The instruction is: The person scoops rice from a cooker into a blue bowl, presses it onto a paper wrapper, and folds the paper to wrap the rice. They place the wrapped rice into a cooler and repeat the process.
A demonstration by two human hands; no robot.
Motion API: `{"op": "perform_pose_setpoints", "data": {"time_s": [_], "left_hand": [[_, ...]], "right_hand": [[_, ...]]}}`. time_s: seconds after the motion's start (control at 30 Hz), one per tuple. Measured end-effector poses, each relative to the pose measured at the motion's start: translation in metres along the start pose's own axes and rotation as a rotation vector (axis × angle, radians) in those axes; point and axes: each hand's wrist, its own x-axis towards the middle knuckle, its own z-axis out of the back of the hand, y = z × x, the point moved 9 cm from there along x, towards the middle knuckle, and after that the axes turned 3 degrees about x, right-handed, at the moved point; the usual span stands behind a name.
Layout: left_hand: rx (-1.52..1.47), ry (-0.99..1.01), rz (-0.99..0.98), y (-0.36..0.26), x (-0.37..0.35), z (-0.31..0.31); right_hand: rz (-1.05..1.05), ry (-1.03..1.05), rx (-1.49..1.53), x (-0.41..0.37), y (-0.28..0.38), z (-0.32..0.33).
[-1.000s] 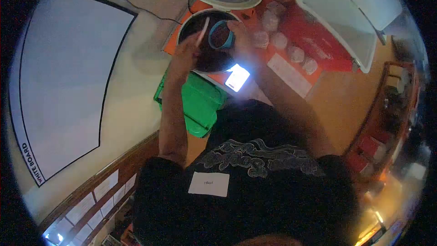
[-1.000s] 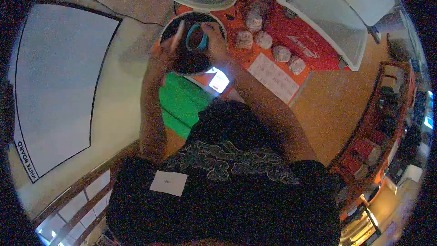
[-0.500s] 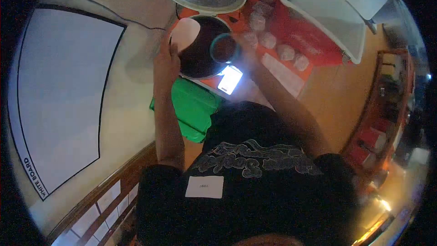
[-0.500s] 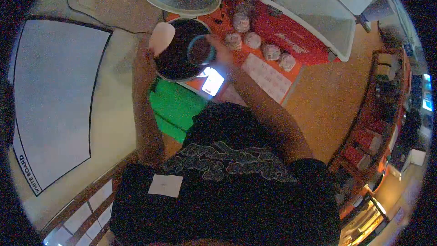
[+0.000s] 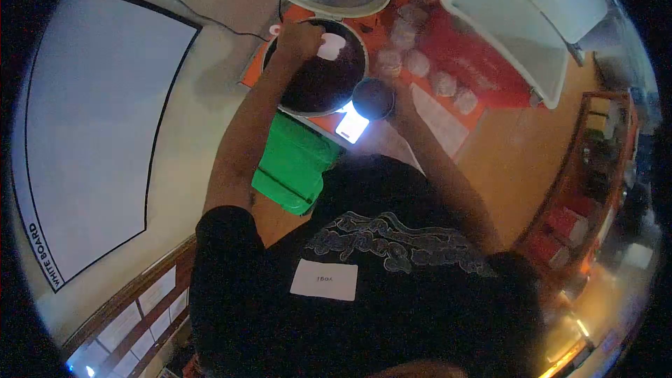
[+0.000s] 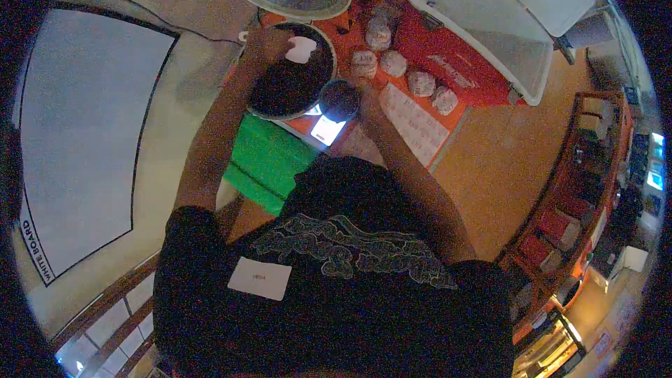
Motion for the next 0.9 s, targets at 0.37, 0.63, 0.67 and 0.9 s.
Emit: {"op": "perform_pose_setpoints", "data": {"time_s": [0.37, 0.63, 0.67, 0.9], "left_hand": [[-0.366, 0.065, 0.014, -0.014, -0.02, -0.055], [-0.561, 0.085, 0.127, -0.015, -0.048, -0.05], [-0.636, 0.078, 0.156, -0.011, -0.052, -0.047], [-1.065, 0.141, 0.143, 0.009, -0.063, -0.05]], "right_hand": [[-0.035, 0.052, -0.033, -0.016, 0.009, -0.02], [-0.034, 0.049, 0.012, -0.014, 0.007, -0.023], [-0.044, 0.049, 0.042, -0.012, 0.005, -0.022], [-0.034, 0.107, -0.108, -0.014, 0.022, -0.022]]}}
